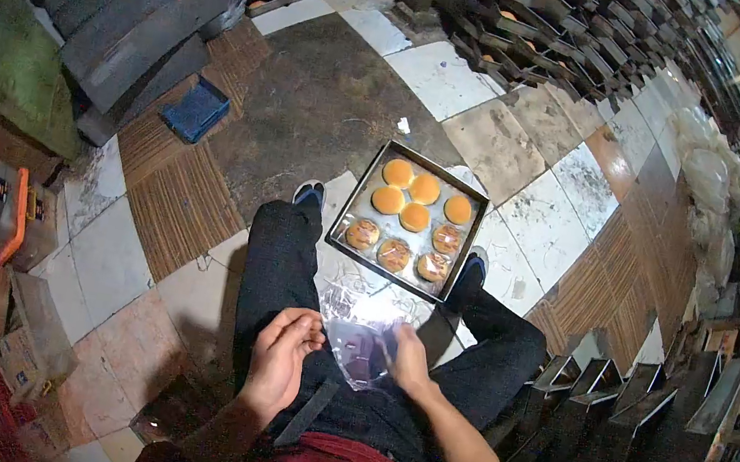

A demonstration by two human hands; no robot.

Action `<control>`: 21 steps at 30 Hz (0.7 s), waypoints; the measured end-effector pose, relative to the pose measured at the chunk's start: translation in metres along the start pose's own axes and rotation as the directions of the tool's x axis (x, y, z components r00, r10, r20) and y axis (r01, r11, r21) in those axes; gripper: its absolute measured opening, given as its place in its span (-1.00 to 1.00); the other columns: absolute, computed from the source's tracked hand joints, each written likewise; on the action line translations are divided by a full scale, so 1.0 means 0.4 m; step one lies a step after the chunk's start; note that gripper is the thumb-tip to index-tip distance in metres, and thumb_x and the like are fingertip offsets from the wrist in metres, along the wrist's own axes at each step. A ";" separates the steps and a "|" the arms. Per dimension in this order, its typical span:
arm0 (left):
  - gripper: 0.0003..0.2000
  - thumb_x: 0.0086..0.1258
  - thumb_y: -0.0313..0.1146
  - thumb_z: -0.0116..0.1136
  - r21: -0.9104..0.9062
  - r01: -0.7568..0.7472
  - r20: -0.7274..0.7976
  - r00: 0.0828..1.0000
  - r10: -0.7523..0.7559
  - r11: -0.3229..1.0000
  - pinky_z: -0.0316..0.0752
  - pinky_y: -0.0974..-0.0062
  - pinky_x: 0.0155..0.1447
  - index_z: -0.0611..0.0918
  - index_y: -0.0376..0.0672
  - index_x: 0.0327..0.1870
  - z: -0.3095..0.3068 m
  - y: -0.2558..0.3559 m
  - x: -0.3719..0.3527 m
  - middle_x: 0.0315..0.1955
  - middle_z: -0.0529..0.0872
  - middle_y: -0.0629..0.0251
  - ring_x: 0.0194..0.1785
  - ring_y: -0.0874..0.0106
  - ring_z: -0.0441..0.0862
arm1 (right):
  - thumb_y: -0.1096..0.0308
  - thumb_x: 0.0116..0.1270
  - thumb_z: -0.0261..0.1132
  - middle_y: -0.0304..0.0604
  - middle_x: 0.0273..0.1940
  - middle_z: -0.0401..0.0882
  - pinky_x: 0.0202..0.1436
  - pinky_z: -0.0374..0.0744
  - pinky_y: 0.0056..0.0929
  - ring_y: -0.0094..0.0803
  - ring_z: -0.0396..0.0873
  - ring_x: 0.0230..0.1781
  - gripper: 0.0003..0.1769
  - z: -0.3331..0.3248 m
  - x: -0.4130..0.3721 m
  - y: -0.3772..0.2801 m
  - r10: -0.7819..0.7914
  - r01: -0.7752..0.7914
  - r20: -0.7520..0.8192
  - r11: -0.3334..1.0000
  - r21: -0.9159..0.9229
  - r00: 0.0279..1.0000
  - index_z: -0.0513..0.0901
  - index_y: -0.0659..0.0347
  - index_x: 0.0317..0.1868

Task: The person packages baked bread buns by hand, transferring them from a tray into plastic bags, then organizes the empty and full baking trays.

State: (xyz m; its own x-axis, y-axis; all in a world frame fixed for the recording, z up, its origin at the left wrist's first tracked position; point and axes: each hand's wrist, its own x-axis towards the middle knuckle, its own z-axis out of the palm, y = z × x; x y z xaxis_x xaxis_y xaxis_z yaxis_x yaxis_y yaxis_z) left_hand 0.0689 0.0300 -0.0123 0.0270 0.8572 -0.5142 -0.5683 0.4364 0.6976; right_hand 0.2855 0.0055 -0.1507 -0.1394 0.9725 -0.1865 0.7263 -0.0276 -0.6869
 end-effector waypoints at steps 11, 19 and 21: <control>-0.82 0.34 -0.35 0.02 0.423 -0.037 0.067 0.998 0.010 0.905 0.34 0.66 -0.19 0.52 -0.28 -0.20 -0.050 -0.106 0.085 -0.40 0.54 0.39 -0.31 0.60 0.45 | 0.55 0.04 0.05 0.02 -0.31 0.48 -0.19 0.50 -0.28 -0.17 0.50 -0.26 -0.58 0.005 -0.085 -0.036 -0.332 0.339 0.072 0.914 -0.223 0.941 0.39 0.32 -0.01; -0.82 0.39 -0.34 -0.06 0.555 -0.077 0.151 0.988 -0.009 0.828 0.36 0.62 -0.14 0.51 -0.27 -0.26 -0.060 -0.110 0.112 -0.39 0.57 0.37 -0.28 0.60 0.48 | 0.33 0.17 0.14 -0.06 0.07 0.39 0.11 0.38 -0.14 -0.13 0.37 0.07 -0.86 -0.029 -0.119 -0.162 -0.514 0.543 0.176 0.778 -0.316 0.840 0.59 0.16 -0.39; -0.82 0.39 -0.34 -0.06 0.535 -0.062 0.152 0.988 -0.024 0.843 0.37 0.62 -0.14 0.51 -0.28 -0.26 -0.047 -0.100 0.102 -0.39 0.58 0.36 -0.29 0.59 0.48 | 0.33 0.26 0.09 -0.07 -0.21 0.53 -0.14 0.48 -0.25 -0.26 0.50 -0.21 -0.82 -0.047 -0.129 -0.153 -0.203 0.184 0.512 0.979 0.088 0.835 0.57 0.25 -0.36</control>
State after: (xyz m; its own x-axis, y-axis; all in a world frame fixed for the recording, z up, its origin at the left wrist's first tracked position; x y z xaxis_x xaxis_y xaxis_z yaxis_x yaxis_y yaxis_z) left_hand 0.0775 0.0423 -0.0705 0.1656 0.8781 -0.4489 -0.0411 0.4610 0.8865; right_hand 0.2609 -0.0388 -0.0858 -0.6086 0.6989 -0.3756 0.6258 0.1319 -0.7687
